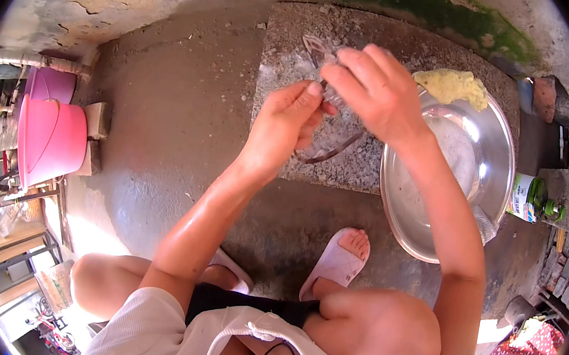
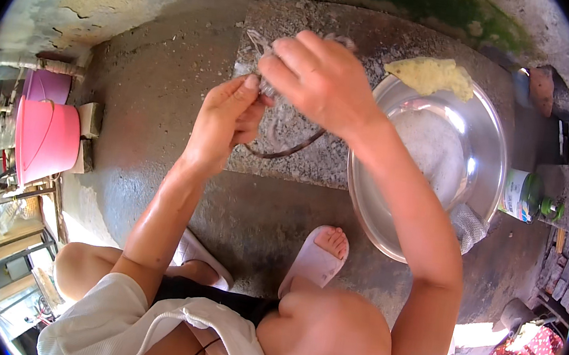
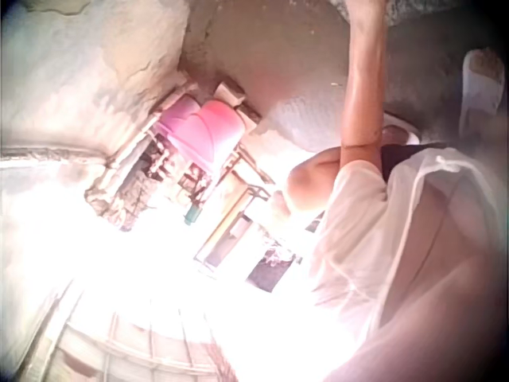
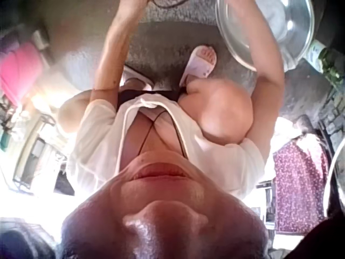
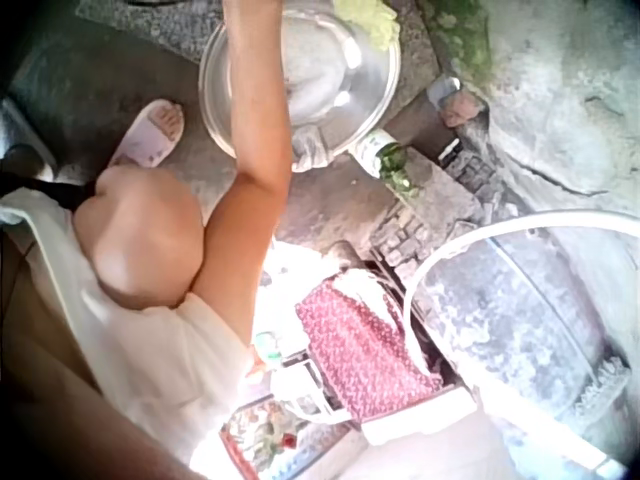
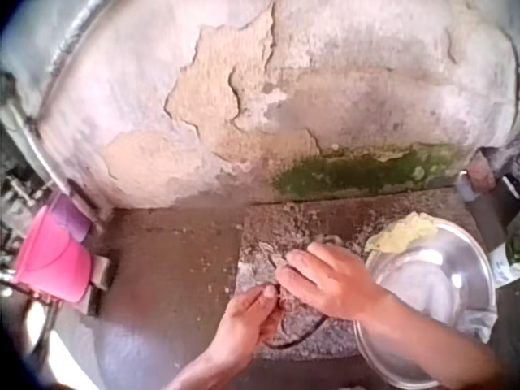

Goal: The person scrubs an iron trivet with a scouring pad on a stone surface, rinses it in a metal basin, and then washes a yellow sponge under a running tap.

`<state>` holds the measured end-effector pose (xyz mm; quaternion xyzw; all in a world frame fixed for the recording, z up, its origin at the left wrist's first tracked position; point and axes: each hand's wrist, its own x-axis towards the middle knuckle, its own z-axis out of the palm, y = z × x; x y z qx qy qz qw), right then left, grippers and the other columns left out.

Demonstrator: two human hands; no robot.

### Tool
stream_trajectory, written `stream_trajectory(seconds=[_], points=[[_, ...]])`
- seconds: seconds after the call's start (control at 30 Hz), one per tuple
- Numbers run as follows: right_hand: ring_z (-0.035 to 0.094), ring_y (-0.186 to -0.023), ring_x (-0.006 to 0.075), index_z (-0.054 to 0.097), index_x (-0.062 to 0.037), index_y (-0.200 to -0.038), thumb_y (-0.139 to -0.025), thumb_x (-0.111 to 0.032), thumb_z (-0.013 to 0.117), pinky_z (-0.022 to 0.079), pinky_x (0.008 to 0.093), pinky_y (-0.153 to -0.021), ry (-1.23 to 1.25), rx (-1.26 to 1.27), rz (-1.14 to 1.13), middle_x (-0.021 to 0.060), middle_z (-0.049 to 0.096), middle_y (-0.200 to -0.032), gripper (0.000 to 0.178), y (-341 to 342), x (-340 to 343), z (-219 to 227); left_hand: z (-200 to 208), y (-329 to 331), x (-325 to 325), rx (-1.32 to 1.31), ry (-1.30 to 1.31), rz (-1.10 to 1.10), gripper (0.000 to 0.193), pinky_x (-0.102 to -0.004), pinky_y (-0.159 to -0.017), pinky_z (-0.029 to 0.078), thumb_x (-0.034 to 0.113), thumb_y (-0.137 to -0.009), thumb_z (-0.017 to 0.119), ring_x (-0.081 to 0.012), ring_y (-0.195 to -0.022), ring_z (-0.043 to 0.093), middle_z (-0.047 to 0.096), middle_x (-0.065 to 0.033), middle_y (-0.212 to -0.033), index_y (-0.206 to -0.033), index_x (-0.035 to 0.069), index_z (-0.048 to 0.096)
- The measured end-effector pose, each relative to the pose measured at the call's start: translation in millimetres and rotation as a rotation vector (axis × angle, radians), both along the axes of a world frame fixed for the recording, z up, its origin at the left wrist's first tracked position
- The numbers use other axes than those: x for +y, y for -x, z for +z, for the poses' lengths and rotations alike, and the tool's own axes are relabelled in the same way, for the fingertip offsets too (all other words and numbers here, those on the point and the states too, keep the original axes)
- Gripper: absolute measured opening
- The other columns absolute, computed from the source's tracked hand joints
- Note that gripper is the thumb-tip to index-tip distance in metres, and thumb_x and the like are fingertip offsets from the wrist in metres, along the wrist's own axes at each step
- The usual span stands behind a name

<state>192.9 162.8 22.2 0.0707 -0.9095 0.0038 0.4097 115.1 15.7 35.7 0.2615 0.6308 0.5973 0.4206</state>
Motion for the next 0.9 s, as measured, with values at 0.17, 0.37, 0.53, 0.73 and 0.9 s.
stream_trajectory(seconds=[0.17, 0.37, 0.53, 0.73, 0.9], points=[[0.053, -0.071, 0.0183, 0.067, -0.0129, -0.089, -0.058, 0.001, 0.061, 0.046, 0.0266, -0.059, 0.286, 0.063, 0.19, 0.0026, 0.061, -0.086, 0.035, 4, 17, -12, 4, -2, -2, -0.372, -0.047, 0.05, 0.028, -0.0219, -0.038, 0.01, 0.028, -0.092, 0.042, -0.0015, -0.041, 0.017, 0.028, 0.0083, -0.051, -0.072, 0.009, 0.046], [0.057, -0.08, 0.0163, 0.059, -0.0091, -0.092, -0.065, 0.004, 0.062, 0.051, 0.027, -0.065, 0.312, -0.1, -0.012, 0.0029, 0.061, -0.085, 0.03, 3, -1, 0, 4, 0, -5, -0.398, 0.0, 0.064, 0.032, -0.0216, -0.038, 0.012, 0.03, -0.092, 0.041, -0.0028, -0.042, 0.019, 0.026, 0.007, -0.052, -0.067, 0.011, 0.039], [0.054, -0.082, 0.0232, 0.059, -0.0046, -0.09, -0.058, 0.008, 0.059, 0.047, 0.0315, -0.068, 0.179, -0.107, -0.023, 0.0072, 0.059, -0.089, 0.034, -2, 23, -19, -3, -8, -10, -0.28, -0.044, 0.012, 0.036, -0.0224, -0.037, 0.011, 0.033, -0.092, 0.043, -0.0031, -0.042, 0.019, 0.026, 0.006, -0.051, -0.064, 0.012, 0.036], [0.054, -0.081, 0.0223, 0.059, -0.0041, -0.085, -0.063, 0.005, 0.058, 0.048, 0.032, -0.068, 0.392, -0.081, -0.049, 0.0062, 0.059, -0.086, 0.024, 12, -8, -19, -14, 0, -11, -0.241, -0.041, 0.058, 0.039, -0.0224, -0.037, 0.012, 0.035, -0.091, 0.044, -0.0034, -0.041, 0.021, 0.027, 0.0056, -0.049, -0.061, 0.012, 0.036], [0.057, -0.078, 0.0181, 0.06, -0.0078, -0.09, -0.066, 0.006, 0.058, 0.051, 0.0289, -0.069, 0.295, -0.109, -0.024, 0.0035, 0.059, -0.087, 0.027, 12, 22, -29, -14, -1, -14, -0.207, -0.041, 0.024, 0.04, -0.0225, -0.036, 0.014, 0.035, -0.091, 0.044, -0.004, -0.039, 0.023, 0.029, 0.0054, -0.049, -0.06, 0.011, 0.038]])
